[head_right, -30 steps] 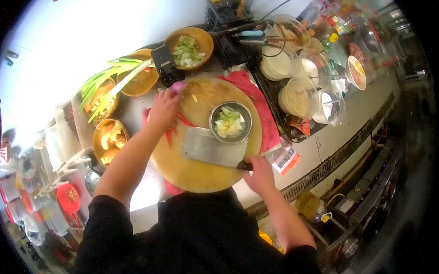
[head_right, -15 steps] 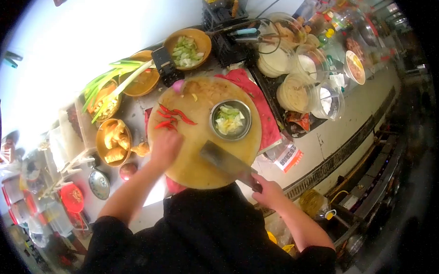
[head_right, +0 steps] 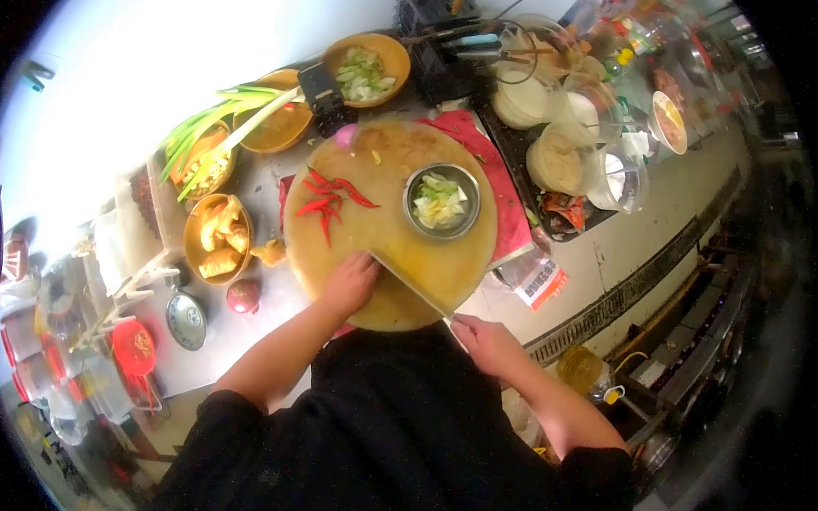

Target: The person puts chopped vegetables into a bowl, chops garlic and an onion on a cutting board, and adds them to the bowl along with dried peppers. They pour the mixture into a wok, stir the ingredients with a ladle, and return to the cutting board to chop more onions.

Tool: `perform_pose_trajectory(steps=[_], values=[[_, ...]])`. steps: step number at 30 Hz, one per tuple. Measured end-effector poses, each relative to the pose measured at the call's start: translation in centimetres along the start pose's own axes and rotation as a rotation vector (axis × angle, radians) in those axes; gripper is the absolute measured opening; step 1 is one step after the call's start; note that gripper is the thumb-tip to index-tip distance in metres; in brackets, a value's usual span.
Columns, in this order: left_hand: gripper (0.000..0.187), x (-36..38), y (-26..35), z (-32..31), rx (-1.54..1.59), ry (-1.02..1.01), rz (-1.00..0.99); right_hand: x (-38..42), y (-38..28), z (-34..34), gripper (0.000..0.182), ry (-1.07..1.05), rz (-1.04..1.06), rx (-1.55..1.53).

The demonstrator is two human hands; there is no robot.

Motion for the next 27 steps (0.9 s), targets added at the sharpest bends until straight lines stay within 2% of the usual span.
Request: perform_pose_trajectory(steps=[2,5,12,14,17,20,22,27], values=[[0.027,0.1,0.1,0.3,0.026,0.052,-0.019,-1.0,0.4,-0.5,0.043,0.013,-0.003,0.019],[0.03,0.1,-0.1,0.2,0.041,0.017,0.015,-1.2,0.6,-0.5,0.043,0.005,0.053,-0.048],[0.027,0.0,-0.2,0.0,0.028,0.093,-0.034,-1.6,0.0,-1.1,0.042,0.023,0.042,-0.027],[0.026,0.2,-0.3,0.1,0.072,0.034,-0.017,-1.9,0.2,-1.4,0.042,0.015,0.046,-0.036],[0.027,0.0,0.0,0.4,0.092,0.049,-0.009,-0.9,-0.4,-0.5,0.042,0.047,0.057,-0.058],[0.027,0.5,-0.9,-1.1,0.072,0.089,-0.03,-0.6,-1.1,-0.7,0.042,-0.038,-0.026,-0.045],[0.026,0.2,-0.9,-0.6,0.069,0.091,-0.052,-2.2,-0.1,-1.6,0.042,0.029,0.067,-0.03],[0.024,0.1,-0.4,0.0,0.075,0.085,-0.035,-1.0,-0.8,-0.8,0.042,0.018,0.056,-0.05]])
Point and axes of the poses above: each hand's wrist, its own x-axis away from the middle knuckle, its own z-axis out of the back of the hand, y = z × x, the point moved 3 cm from there along -x, towards the middle knuckle, and after that the axes turned 10 degrees about x, right-handed, at the moved point
